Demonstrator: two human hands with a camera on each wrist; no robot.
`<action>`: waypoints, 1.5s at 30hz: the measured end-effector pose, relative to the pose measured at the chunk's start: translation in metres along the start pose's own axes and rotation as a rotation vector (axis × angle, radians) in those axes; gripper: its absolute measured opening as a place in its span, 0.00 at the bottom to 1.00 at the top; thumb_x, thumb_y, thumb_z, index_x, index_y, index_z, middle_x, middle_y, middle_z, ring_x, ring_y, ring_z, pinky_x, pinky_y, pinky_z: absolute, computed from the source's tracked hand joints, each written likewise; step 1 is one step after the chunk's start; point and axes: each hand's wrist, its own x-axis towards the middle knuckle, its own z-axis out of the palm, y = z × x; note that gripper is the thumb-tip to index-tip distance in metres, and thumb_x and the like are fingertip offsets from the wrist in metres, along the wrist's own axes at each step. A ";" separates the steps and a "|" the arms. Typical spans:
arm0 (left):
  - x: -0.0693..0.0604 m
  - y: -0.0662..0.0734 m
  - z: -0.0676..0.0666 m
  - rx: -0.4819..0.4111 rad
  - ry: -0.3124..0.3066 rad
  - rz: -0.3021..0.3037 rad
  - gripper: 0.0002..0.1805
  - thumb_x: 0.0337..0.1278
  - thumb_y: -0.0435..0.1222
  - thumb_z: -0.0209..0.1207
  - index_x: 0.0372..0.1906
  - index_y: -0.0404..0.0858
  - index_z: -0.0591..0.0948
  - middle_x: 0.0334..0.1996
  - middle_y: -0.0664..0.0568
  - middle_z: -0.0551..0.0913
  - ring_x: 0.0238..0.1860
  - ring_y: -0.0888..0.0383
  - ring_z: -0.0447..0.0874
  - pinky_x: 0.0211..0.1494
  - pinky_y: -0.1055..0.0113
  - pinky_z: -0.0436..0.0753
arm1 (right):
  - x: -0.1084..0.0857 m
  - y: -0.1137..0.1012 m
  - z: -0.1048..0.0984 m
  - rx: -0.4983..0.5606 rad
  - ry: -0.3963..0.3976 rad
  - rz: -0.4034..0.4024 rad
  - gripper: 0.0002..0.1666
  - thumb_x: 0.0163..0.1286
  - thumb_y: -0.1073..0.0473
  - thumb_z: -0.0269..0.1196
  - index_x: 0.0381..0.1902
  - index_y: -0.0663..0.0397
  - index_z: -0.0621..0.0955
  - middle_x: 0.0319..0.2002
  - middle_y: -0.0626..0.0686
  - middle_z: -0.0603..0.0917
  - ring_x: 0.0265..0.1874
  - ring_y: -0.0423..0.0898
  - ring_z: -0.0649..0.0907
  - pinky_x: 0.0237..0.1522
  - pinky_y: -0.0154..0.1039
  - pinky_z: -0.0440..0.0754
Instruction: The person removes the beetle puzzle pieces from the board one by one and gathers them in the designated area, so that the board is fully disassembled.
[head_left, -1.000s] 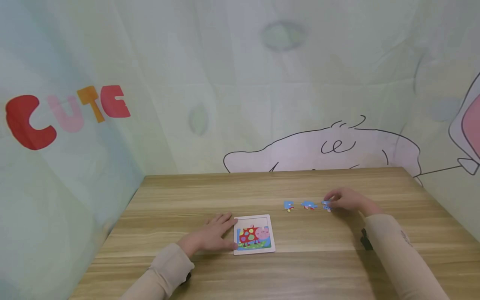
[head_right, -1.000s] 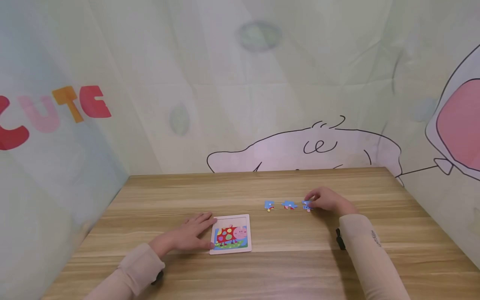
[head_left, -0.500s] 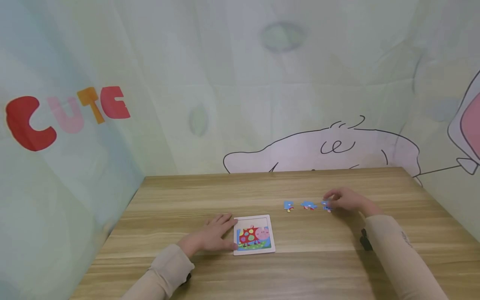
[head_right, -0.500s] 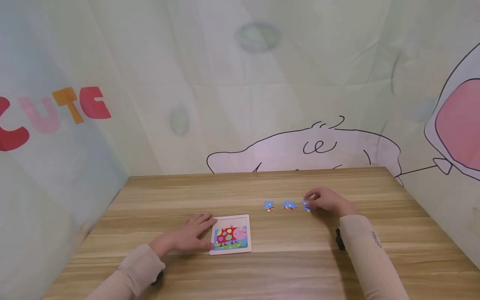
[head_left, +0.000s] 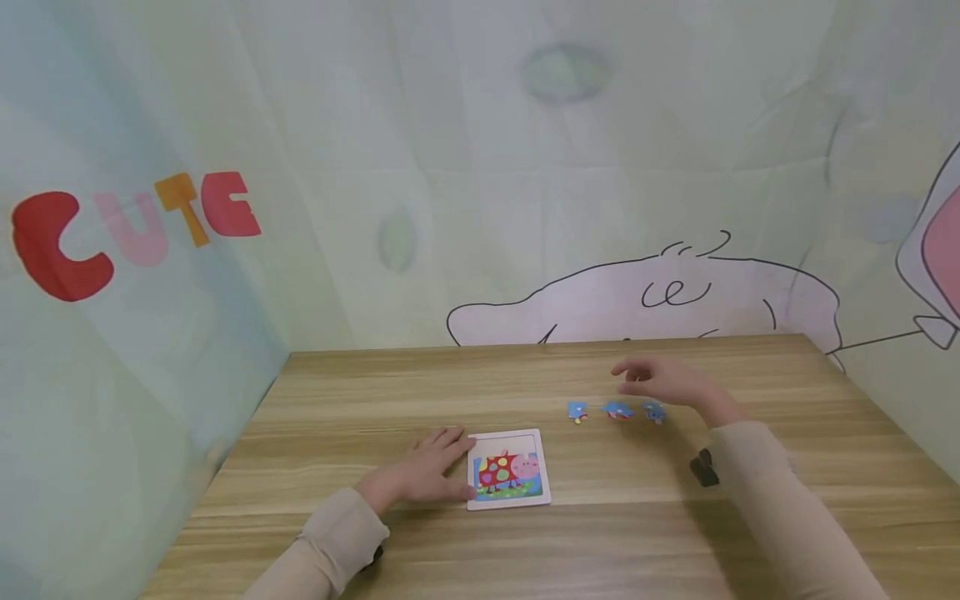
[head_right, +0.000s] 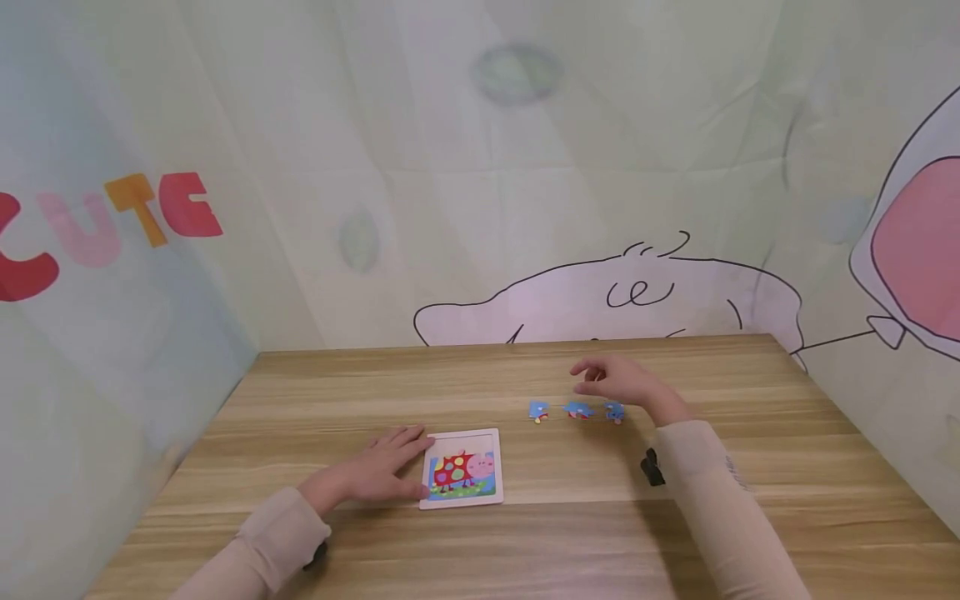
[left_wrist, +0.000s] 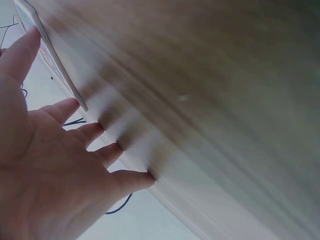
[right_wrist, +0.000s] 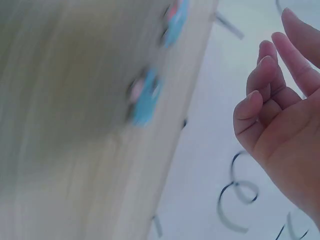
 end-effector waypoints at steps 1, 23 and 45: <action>0.000 0.000 0.000 0.000 0.001 0.000 0.45 0.54 0.60 0.59 0.73 0.44 0.62 0.76 0.45 0.52 0.75 0.41 0.45 0.71 0.35 0.47 | 0.002 -0.005 0.001 0.001 -0.003 -0.015 0.23 0.69 0.53 0.61 0.57 0.60 0.78 0.38 0.51 0.81 0.38 0.46 0.78 0.41 0.42 0.76; -0.003 0.003 -0.001 0.002 -0.001 0.000 0.44 0.54 0.60 0.59 0.73 0.45 0.62 0.76 0.45 0.53 0.75 0.41 0.45 0.71 0.36 0.48 | 0.032 -0.092 0.038 0.065 -0.103 -0.176 0.19 0.66 0.53 0.64 0.53 0.55 0.80 0.36 0.46 0.81 0.36 0.43 0.78 0.39 0.38 0.77; -0.002 0.003 -0.003 -0.002 -0.013 0.000 0.44 0.55 0.59 0.59 0.73 0.44 0.62 0.76 0.44 0.53 0.75 0.39 0.44 0.70 0.33 0.48 | 0.052 -0.131 0.099 0.126 -0.285 -0.213 0.16 0.65 0.57 0.66 0.50 0.53 0.81 0.35 0.44 0.80 0.36 0.41 0.79 0.40 0.36 0.78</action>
